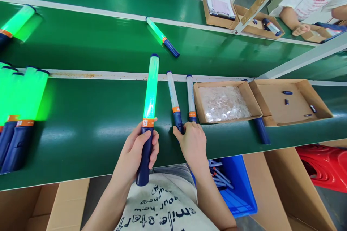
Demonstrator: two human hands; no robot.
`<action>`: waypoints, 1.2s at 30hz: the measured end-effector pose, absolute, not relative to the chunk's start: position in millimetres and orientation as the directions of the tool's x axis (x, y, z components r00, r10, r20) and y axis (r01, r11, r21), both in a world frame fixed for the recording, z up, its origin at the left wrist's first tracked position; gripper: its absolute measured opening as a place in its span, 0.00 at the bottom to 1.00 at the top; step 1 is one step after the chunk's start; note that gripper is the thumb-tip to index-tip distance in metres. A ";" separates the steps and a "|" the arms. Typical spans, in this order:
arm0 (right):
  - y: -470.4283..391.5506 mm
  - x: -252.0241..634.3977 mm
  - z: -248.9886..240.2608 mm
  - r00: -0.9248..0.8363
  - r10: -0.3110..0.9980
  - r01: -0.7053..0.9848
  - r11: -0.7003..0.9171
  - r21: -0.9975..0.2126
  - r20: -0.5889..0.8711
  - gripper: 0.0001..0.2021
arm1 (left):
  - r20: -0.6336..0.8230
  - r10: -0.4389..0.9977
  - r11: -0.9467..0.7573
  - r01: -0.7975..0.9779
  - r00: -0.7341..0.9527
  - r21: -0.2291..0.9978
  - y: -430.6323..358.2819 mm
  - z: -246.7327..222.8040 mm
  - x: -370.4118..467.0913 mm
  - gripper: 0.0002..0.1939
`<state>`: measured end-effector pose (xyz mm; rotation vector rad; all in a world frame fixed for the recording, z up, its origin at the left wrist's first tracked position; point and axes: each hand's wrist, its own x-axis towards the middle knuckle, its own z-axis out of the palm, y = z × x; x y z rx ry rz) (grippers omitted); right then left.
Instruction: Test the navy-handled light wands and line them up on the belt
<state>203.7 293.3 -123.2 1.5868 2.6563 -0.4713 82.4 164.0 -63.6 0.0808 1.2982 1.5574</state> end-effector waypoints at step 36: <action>292.9 209.7 -38.8 -0.720 0.685 0.062 -0.102 -0.993 -0.115 0.08 | -0.448 0.753 0.087 -0.602 -0.481 0.793 154.8 -40.2 94.0 0.21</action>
